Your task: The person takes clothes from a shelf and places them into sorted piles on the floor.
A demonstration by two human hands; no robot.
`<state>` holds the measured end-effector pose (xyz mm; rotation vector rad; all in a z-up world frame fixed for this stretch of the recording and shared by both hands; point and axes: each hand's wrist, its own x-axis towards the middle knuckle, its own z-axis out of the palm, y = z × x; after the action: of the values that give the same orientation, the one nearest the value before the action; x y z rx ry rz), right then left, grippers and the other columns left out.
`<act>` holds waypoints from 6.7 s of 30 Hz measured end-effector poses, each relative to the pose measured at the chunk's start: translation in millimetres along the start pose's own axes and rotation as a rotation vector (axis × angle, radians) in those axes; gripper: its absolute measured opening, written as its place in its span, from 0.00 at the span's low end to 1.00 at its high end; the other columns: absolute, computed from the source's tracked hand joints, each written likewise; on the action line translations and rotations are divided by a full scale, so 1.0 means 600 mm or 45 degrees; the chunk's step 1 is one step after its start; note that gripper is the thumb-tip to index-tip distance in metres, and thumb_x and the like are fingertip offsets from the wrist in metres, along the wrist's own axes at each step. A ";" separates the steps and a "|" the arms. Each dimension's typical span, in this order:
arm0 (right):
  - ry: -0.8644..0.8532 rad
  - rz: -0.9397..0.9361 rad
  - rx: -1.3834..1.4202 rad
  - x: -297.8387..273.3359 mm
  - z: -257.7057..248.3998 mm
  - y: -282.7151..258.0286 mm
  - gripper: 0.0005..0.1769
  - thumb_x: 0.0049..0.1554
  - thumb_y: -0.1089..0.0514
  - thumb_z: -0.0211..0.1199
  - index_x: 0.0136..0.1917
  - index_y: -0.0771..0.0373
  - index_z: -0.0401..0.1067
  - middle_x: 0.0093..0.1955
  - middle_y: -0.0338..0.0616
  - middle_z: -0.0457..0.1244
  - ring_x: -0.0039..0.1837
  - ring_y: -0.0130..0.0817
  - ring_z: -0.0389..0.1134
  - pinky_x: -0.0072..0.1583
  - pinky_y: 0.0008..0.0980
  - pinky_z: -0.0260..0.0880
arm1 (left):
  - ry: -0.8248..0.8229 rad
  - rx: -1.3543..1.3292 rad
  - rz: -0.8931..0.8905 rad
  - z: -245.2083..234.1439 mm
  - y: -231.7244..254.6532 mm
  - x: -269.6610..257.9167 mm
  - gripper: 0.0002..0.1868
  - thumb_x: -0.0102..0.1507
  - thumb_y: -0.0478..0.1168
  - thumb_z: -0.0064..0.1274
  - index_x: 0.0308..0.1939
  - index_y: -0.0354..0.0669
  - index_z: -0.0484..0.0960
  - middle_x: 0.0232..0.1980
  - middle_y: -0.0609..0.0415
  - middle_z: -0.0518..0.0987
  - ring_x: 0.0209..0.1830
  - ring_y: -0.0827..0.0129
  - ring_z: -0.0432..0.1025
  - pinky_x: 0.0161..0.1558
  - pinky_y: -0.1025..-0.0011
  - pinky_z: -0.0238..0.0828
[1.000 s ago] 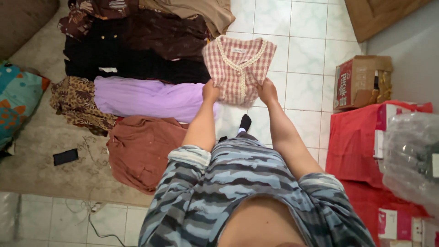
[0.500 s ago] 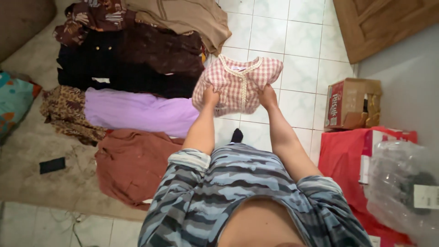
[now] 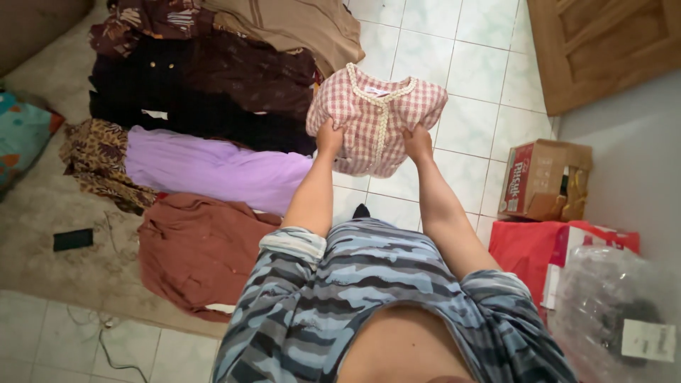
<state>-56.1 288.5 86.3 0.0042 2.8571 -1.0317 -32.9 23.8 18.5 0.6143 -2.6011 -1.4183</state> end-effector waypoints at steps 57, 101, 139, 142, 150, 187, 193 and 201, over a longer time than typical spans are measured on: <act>-0.451 0.335 0.584 0.327 0.102 -0.086 0.37 0.57 0.43 0.67 0.71 0.68 0.63 0.65 0.55 0.66 0.60 0.38 0.70 0.55 0.36 0.76 | 0.308 -0.573 -0.487 -0.011 0.146 0.435 0.37 0.60 0.55 0.59 0.65 0.32 0.73 0.61 0.36 0.80 0.61 0.47 0.75 0.61 0.59 0.69; -0.345 -0.452 0.368 0.678 0.169 -0.292 0.26 0.59 0.57 0.60 0.70 0.62 0.63 0.60 0.63 0.67 0.64 0.61 0.68 0.62 0.48 0.67 | 0.628 -1.527 -0.848 -0.057 0.014 0.682 0.31 0.64 0.51 0.60 0.61 0.34 0.68 0.41 0.51 0.75 0.36 0.63 0.70 0.31 0.58 0.72; -0.890 -0.793 0.332 0.752 0.256 -0.430 0.21 0.60 0.49 0.68 0.43 0.69 0.66 0.34 0.46 0.59 0.38 0.30 0.59 0.42 0.36 0.61 | 0.047 -0.327 -0.584 -0.055 -0.026 0.519 0.59 0.38 0.42 0.80 0.71 0.40 0.68 0.69 0.41 0.73 0.70 0.55 0.68 0.69 0.64 0.64; -0.841 -0.830 0.397 0.755 0.242 -0.434 0.21 0.62 0.48 0.70 0.45 0.69 0.68 0.35 0.44 0.60 0.40 0.28 0.59 0.42 0.34 0.61 | 0.039 -0.316 -0.748 -0.047 -0.018 0.515 0.57 0.38 0.48 0.77 0.70 0.39 0.71 0.68 0.41 0.77 0.68 0.56 0.73 0.70 0.66 0.67; -0.844 -0.403 0.562 0.771 0.227 -0.443 0.25 0.58 0.43 0.69 0.56 0.65 0.70 0.37 0.34 0.63 0.38 0.22 0.63 0.36 0.25 0.63 | 0.412 0.025 -0.642 -0.046 0.040 0.531 0.33 0.58 0.51 0.61 0.66 0.51 0.72 0.60 0.42 0.79 0.60 0.46 0.73 0.57 0.52 0.67; -1.491 0.473 1.255 0.805 0.302 -0.397 0.27 0.67 0.45 0.51 0.74 0.60 0.65 0.70 0.48 0.66 0.68 0.42 0.70 0.66 0.46 0.75 | 0.869 -0.679 -0.415 -0.226 0.130 0.611 0.24 0.72 0.49 0.57 0.57 0.27 0.75 0.53 0.35 0.83 0.51 0.55 0.80 0.57 0.64 0.77; -1.394 0.341 1.528 0.765 0.291 -0.456 0.24 0.69 0.48 0.49 0.69 0.65 0.68 0.65 0.48 0.68 0.64 0.41 0.72 0.66 0.42 0.75 | 0.939 -0.551 -0.284 -0.191 0.113 0.602 0.33 0.63 0.49 0.62 0.66 0.34 0.72 0.59 0.39 0.82 0.59 0.54 0.78 0.62 0.63 0.72; -1.417 0.406 1.467 0.770 0.309 -0.470 0.19 0.66 0.55 0.52 0.64 0.67 0.71 0.59 0.49 0.69 0.59 0.41 0.72 0.60 0.43 0.75 | 0.690 -0.601 -0.456 -0.185 0.176 0.580 0.66 0.46 0.56 0.78 0.75 0.32 0.51 0.70 0.32 0.68 0.69 0.50 0.67 0.68 0.63 0.66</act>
<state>-508.4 -62.2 78.6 -0.0165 1.0478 -1.6772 -349.0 -152.3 136.1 1.2184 -1.7250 -1.5959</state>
